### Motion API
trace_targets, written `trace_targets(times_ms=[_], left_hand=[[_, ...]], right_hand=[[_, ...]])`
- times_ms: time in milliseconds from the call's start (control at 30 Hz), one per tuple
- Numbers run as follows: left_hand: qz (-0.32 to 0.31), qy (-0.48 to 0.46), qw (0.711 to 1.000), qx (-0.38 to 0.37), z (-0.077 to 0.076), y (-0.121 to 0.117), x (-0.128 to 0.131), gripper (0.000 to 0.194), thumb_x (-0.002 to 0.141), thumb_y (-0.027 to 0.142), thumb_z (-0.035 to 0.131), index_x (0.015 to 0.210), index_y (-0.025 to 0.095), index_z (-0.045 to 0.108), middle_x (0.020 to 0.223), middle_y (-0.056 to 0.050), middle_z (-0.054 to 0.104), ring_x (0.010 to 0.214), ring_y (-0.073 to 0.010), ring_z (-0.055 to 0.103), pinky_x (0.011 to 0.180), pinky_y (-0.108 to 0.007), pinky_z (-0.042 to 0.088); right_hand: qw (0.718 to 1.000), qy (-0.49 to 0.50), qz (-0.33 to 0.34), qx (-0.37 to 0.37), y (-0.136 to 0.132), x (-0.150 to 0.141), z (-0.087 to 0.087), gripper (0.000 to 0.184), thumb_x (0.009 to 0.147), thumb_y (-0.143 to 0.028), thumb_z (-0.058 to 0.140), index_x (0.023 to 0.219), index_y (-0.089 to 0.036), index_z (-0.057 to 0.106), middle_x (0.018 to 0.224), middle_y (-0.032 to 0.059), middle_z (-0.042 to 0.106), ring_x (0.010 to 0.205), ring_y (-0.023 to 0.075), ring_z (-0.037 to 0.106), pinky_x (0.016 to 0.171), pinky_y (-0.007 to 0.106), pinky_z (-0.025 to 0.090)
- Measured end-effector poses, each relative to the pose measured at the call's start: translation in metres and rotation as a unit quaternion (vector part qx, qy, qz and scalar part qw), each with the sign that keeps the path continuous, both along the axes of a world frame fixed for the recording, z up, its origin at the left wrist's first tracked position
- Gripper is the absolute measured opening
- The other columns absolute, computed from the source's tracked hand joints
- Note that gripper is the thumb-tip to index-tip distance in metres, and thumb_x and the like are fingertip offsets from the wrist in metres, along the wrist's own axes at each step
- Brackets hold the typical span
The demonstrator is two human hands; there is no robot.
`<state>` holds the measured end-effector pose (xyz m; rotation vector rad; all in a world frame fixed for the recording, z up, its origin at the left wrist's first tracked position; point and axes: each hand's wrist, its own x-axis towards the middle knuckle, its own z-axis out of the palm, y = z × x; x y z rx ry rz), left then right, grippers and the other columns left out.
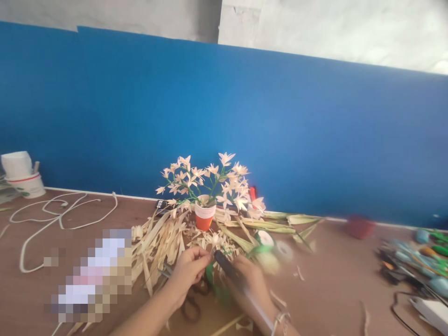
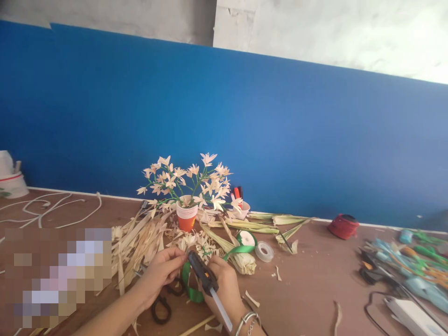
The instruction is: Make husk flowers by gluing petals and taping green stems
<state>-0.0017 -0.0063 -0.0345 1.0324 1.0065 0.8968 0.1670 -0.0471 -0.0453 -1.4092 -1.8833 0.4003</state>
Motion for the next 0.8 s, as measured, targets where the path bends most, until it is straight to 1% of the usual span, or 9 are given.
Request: trace_targets(times_ms=[233,500,633,800], left_hand=[[0.002,-0.005,1.000,0.000,-0.0007,0.0017,0.0006,0.024,0.065,0.036,0.063,0.066,0.016,0.050,0.039,0.010,0.035,0.037,-0.0037,0.022,0.041,-0.020,0.008],[0.011,-0.001,1.000,-0.004,0.0016,-0.0002,-0.0001,0.025,0.064,0.037,0.065,0.065,0.017,0.050,0.039,0.010,0.034,0.038,-0.0038,0.022,0.042,-0.020,0.008],[0.005,-0.007,1.000,0.001,-0.0005,0.0013,0.0004,0.028,0.063,0.040,0.065,0.063,0.017,0.049,0.039,0.010,0.034,0.036,-0.0037,0.021,0.041,-0.020,0.007],[0.005,-0.010,1.000,0.003,-0.0025,0.0018,0.0003,0.028,0.063,0.040,0.066,0.063,0.017,0.050,0.039,0.011,0.033,0.037,-0.0038,0.021,0.040,-0.020,0.008]], right_hand=[[1.000,-0.012,-0.005,-0.009,0.0015,-0.0011,-0.0020,0.018,0.073,-0.021,0.055,0.056,-0.016,0.054,0.062,0.0015,0.050,0.054,0.0121,0.052,0.049,0.020,0.037],[1.000,-0.015,-0.012,-0.010,-0.0007,-0.0027,0.0033,0.022,0.076,-0.023,0.052,0.055,-0.016,0.053,0.061,0.0018,0.050,0.054,0.0129,0.051,0.049,0.021,0.037],[1.000,-0.024,-0.012,0.002,-0.0013,-0.0030,0.0008,0.020,0.074,-0.021,0.052,0.055,-0.017,0.050,0.059,0.0007,0.048,0.052,0.0121,0.049,0.048,0.021,0.035],[0.999,-0.005,-0.032,0.007,-0.0011,-0.0023,-0.0010,0.022,0.074,-0.020,0.052,0.053,-0.018,0.046,0.058,-0.0010,0.046,0.051,0.0109,0.046,0.047,0.020,0.034]])
